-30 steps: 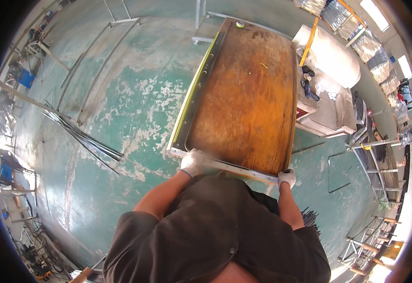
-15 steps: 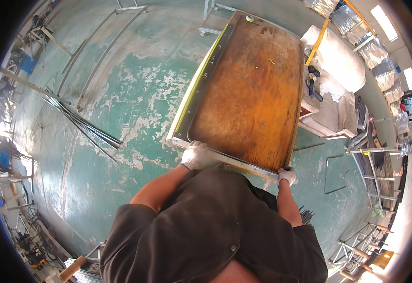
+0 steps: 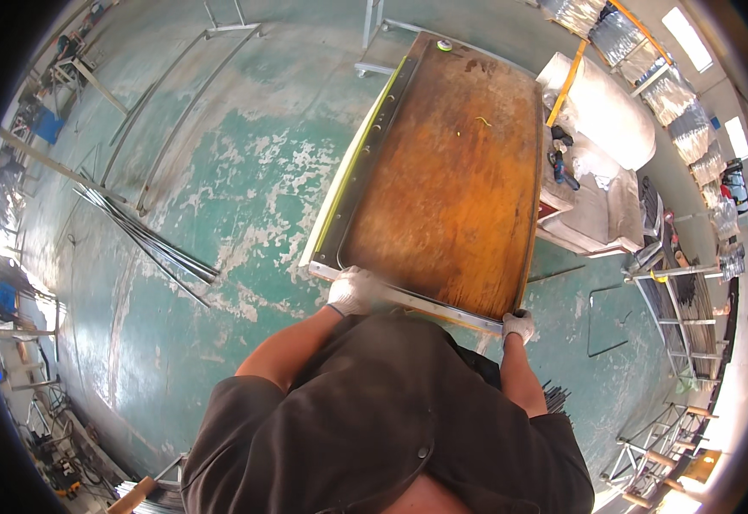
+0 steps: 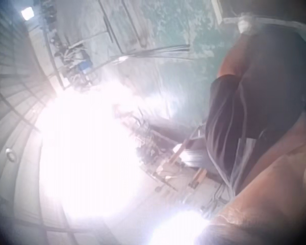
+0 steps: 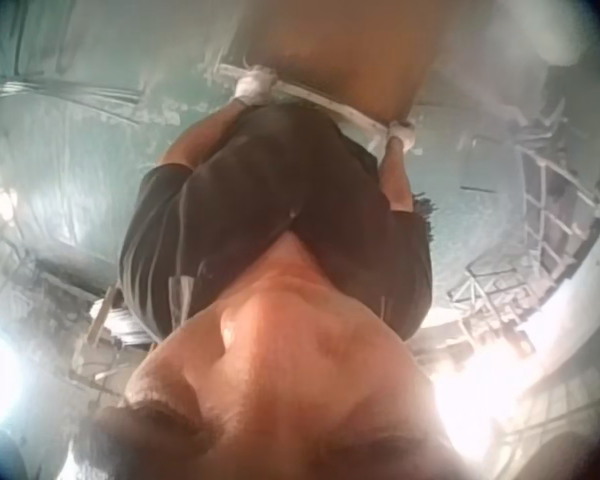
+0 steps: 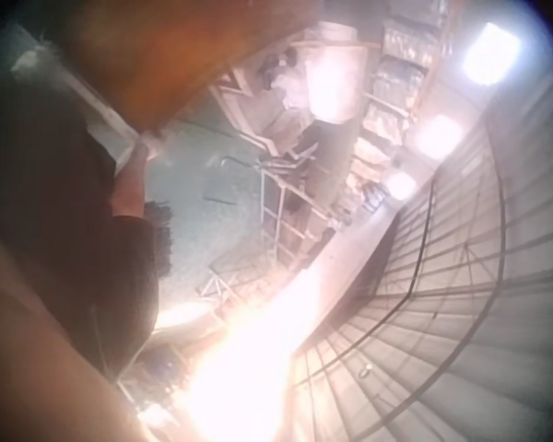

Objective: The person repeatedly feeds straight metal rods into a bending machine, bends them into U-shapes, and stacks the finished pieces on a nearby rack. The person also uses a wooden jig to manually bend individual rods and adds them to the same stack.

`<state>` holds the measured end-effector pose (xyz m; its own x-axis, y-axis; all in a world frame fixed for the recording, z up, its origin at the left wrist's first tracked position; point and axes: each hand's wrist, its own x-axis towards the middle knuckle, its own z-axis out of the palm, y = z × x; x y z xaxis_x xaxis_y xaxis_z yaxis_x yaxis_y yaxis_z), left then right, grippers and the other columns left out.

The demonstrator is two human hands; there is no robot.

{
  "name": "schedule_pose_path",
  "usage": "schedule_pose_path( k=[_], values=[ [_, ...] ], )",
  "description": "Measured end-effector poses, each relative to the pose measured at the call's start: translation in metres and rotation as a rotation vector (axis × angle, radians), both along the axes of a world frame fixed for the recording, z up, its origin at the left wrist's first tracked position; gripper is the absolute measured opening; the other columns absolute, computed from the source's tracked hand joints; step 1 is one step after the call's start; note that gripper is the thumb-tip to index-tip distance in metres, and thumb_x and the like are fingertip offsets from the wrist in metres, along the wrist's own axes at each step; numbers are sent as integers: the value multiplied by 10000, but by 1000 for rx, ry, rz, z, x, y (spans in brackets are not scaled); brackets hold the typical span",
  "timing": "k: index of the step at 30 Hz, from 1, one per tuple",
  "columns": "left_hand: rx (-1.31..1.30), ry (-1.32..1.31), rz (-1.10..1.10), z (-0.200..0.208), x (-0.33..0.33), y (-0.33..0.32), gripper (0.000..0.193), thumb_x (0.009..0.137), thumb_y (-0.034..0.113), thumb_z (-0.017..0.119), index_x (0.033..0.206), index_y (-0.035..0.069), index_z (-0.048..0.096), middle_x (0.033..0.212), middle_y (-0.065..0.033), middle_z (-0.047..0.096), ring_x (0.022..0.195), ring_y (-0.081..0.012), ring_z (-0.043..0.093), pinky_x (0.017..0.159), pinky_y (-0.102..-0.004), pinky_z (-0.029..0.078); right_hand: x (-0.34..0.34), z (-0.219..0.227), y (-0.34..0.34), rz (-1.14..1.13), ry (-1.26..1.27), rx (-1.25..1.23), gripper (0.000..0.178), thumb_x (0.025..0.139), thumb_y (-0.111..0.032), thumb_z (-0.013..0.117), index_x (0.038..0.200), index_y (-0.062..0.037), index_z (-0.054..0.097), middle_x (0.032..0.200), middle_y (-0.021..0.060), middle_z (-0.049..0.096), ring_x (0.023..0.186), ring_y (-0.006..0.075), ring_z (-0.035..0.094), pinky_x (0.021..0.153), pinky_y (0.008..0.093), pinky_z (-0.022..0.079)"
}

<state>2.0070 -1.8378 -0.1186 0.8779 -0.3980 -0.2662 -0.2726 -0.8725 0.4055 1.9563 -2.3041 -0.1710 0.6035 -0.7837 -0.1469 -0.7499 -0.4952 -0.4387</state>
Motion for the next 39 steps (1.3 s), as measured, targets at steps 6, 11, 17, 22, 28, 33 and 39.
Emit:
schedule_pose_path(
  k=[6, 11, 17, 22, 28, 33, 39],
  values=[
    [63, 14, 13, -27, 4, 1, 328, 753, 162, 684, 1064, 98, 766, 1201, -81, 717, 1225, -299, 621, 1065, -410, 511, 0, -3, -2, 1, 20, -20, 345, 736, -123, 767, 1071, -40, 760, 1021, 190, 781, 992, 352, 757, 892, 432, 583],
    [112, 38, -14, -28, 9, -1, 321, 770, 187, 697, 1073, 106, 769, 1202, -94, 714, 1217, -303, 624, 1051, -413, 527, -2, -1, -2, 12, 8, 19, 384, 734, -147, 784, 1104, -45, 765, 1053, 188, 783, 1009, 360, 754, 909, 436, 583],
    [106, 45, -30, -16, 8, -1, 302, 784, 218, 713, 1066, 126, 771, 1191, -98, 710, 1206, -299, 628, 1035, -414, 537, 17, 14, 1, 28, 220, -30, 405, 775, -122, 765, 1165, -15, 755, 1095, 209, 779, 1024, 358, 759, 909, 447, 592],
    [70, 16, 69, -4, 12, -4, 232, 787, 175, 678, 995, 133, 773, 1096, -105, 726, 1140, -318, 649, 978, -433, 549, 21, 30, -18, -95, -126, 597, 246, 857, -100, 702, 1087, -13, 721, 921, 142, 720, 826, 302, 717, 766, 466, 585],
    [-170, -87, 252, -19, 8, 3, 188, 837, 150, 657, 976, 101, 774, 1029, -149, 746, 1034, -365, 682, 946, -470, 557, 14, 130, 28, -45, -961, 1511, 288, 1089, -334, 610, 1046, -58, 682, 640, -65, 348, 492, 108, 322, 467, 291, 294],
    [-513, 191, 416, 2, 11, -10, 206, 822, 65, 639, 986, 25, 757, 975, -165, 761, 939, -301, 737, 874, -401, 571, 6, 261, 41, 209, -1165, 1568, 406, 1137, -343, 528, 1285, 11, 659, 649, -99, 240, 502, 44, 224, 444, 241, 200],
    [-710, 133, 128, 23, 19, -21, 194, 900, 60, 671, 1059, -16, 750, 974, -110, 762, 931, -192, 720, 858, -344, 567, -22, 383, 87, 707, -1290, 1458, 509, 1101, -193, 526, 1476, 148, 482, 671, -51, 422, 521, 47, 396, 432, 239, 309]
  ],
)
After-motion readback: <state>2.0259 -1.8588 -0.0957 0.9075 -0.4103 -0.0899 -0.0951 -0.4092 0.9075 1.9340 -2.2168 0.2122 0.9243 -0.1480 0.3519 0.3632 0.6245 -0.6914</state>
